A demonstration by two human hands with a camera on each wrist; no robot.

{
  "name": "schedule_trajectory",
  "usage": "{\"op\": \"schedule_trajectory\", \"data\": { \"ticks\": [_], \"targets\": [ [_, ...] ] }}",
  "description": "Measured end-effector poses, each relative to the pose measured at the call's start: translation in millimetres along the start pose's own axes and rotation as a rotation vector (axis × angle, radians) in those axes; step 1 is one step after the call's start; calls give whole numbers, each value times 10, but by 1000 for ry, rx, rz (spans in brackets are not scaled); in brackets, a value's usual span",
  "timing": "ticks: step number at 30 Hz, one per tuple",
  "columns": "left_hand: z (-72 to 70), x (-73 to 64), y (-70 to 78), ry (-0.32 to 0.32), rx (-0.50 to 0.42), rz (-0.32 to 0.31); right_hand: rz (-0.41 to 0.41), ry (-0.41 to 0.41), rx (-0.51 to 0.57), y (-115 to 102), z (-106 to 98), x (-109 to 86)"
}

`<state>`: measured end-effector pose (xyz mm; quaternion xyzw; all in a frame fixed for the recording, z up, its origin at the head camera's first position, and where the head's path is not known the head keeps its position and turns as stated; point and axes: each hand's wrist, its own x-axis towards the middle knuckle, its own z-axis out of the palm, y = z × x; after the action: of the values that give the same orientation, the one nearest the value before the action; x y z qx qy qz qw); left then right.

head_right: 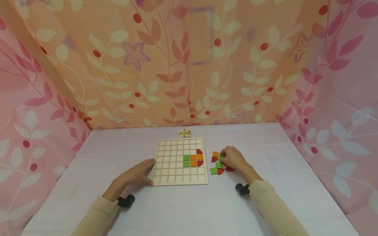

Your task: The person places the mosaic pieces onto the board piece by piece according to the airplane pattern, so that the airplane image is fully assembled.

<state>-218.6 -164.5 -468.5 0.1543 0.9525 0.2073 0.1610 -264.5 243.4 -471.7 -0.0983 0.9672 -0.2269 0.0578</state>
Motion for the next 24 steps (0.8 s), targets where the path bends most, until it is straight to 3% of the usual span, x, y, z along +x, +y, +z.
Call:
{"op": "schedule_trajectory", "data": {
  "ticks": [10, 17, 24],
  "targets": [
    [-7, 4, -5, 1, -2, -1, -4, -4, -28, 0, -24, 4],
    [-21, -13, 19, 6, -6, 0, 19, -4, 9, -12, -61, 0],
    [-12, -17, 33, 2, -15, -2, -7, 6, 57, -26, -58, -6]
  ]
}}
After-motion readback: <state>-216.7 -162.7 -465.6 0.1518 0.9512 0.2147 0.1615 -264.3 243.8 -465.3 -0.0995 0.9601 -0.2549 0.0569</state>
